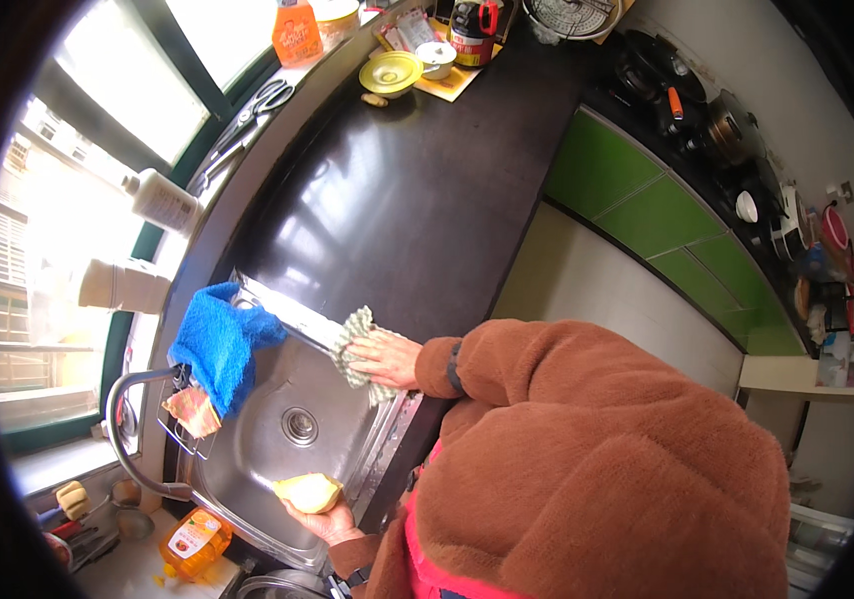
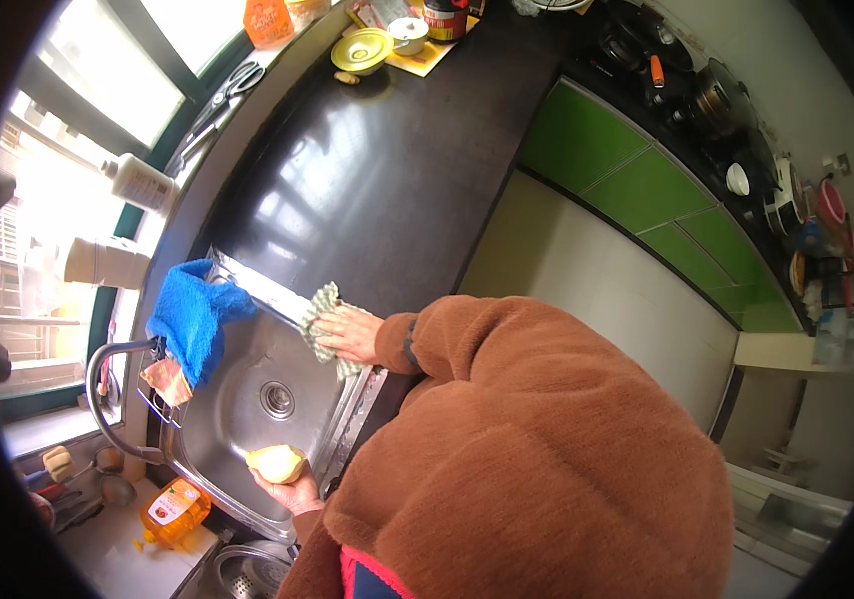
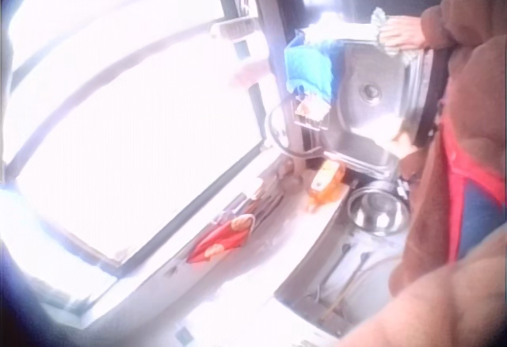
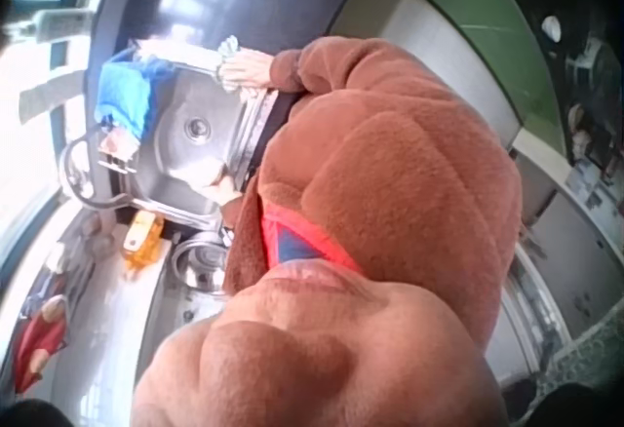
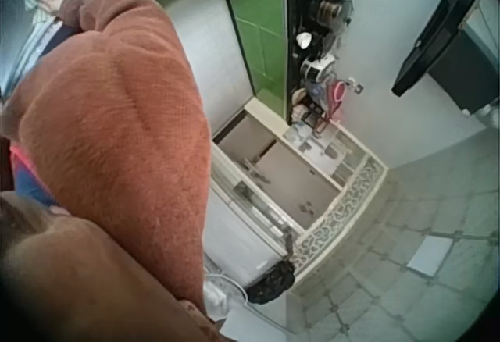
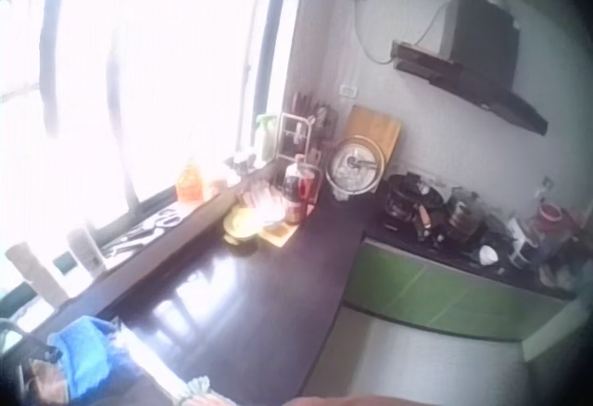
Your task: The person peels a yellow squash over a sink, rinses the peeler and squash under running water, and disposes of peels into a bin. They then place the squash on a cutting board, turn on the stove, and slice the squash into pieces using a knife.
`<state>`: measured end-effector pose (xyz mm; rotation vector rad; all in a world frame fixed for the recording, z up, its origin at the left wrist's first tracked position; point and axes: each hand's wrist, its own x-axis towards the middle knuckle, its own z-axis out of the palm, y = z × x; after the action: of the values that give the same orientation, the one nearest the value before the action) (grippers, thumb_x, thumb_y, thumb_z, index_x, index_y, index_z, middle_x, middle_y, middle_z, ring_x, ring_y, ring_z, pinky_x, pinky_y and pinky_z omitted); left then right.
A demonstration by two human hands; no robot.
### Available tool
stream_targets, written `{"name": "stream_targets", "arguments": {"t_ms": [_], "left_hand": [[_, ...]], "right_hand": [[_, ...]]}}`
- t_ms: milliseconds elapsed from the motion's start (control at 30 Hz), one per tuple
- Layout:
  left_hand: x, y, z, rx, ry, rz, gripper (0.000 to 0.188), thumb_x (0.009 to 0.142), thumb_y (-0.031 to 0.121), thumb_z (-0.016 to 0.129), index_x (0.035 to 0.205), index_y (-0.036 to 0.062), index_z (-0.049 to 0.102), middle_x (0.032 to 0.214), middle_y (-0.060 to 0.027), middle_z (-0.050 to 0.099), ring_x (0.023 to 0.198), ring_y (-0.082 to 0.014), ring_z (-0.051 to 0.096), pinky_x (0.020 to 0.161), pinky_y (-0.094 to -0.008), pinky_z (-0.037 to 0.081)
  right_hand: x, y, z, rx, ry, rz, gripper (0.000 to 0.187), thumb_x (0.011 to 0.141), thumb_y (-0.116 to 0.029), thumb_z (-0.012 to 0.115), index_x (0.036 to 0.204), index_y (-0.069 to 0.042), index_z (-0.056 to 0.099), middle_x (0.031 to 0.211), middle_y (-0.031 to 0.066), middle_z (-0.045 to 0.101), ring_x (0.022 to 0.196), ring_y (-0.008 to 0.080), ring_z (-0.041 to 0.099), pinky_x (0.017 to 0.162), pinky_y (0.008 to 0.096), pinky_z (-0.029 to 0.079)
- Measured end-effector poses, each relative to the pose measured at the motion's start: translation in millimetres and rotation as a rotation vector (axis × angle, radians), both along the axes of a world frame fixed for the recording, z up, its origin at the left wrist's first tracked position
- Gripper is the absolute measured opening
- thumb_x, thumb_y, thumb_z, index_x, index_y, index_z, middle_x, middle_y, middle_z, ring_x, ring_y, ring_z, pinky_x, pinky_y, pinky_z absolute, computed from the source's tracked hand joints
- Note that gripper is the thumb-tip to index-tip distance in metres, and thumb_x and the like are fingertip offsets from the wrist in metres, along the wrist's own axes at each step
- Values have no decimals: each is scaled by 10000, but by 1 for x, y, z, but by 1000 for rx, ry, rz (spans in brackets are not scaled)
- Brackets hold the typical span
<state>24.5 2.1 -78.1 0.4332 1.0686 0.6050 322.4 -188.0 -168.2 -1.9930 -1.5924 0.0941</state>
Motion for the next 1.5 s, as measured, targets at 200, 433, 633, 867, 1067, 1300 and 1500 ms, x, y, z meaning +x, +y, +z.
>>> {"name": "stream_targets", "arguments": {"t_ms": [200, 433, 633, 867, 1067, 1300, 1500], "left_hand": [[11, -4, -3, -2, -45, 13, 521, 856, 551, 642, 1229, 188, 608, 1138, -1, 669, 1027, -239, 626, 899, -470, 494], [20, 16, -11, -9, -83, -144, 503, 802, 542, 705, 1145, 180, 638, 1048, 0, 683, 964, -220, 633, 871, -446, 497], [47, -1, 10, 39, 44, -104, 507, 793, 552, 715, 1095, 153, 630, 976, -12, 657, 919, -216, 616, 844, -425, 500], [144, -120, 8, -11, -25, -384, 506, 798, 556, 705, 1097, 155, 630, 980, -14, 659, 919, -220, 619, 839, -427, 503], [270, -309, -14, -134, -43, -718, 505, 801, 560, 697, 1098, 157, 631, 983, -15, 661, 920, -224, 621, 835, -429, 505], [351, -418, -6, -188, -62, -813, 504, 805, 564, 687, 1100, 159, 631, 987, -17, 664, 920, -228, 625, 830, -431, 508], [409, -446, -6, -187, -70, -792, 503, 809, 568, 679, 1102, 161, 632, 991, -19, 666, 920, -231, 627, 826, -433, 511]], "right_hand": [[-8, -41, 16, -79, -98, -17, 640, 784, -396, 709, 1355, -182, 513, 1485, 138, 412, 1398, 380, 339, 1090, 675, 226], [-23, -78, 37, -59, 85, -140, 646, 774, -251, 754, 1369, -174, 512, 1401, 140, 492, 1342, 324, 419, 1120, 637, 240], [-12, -154, 63, -128, 280, -556, 413, 782, -194, 760, 1178, -166, 644, 910, 20, 641, 1011, 213, 595, 1069, 527, 334], [68, -287, 93, -135, 464, -754, 332, 826, -189, 712, 1147, -114, 678, 730, 35, 662, 735, 231, 647, 911, 442, 438], [128, -433, 103, 38, 430, -888, 406, 791, -189, 740, 1162, -55, 645, 984, 113, 640, 923, 295, 642, 784, 400, 532], [201, -584, 155, 139, 587, -1185, 346, 791, -167, 753, 1107, -46, 680, 827, 108, 712, 758, 206, 681, 700, 356, 549], [321, -637, 217, 483, 277, -1184, 255, 823, -156, 746, 1043, -38, 694, 791, 52, 631, 724, 158, 608, 671, 315, 501]]}}
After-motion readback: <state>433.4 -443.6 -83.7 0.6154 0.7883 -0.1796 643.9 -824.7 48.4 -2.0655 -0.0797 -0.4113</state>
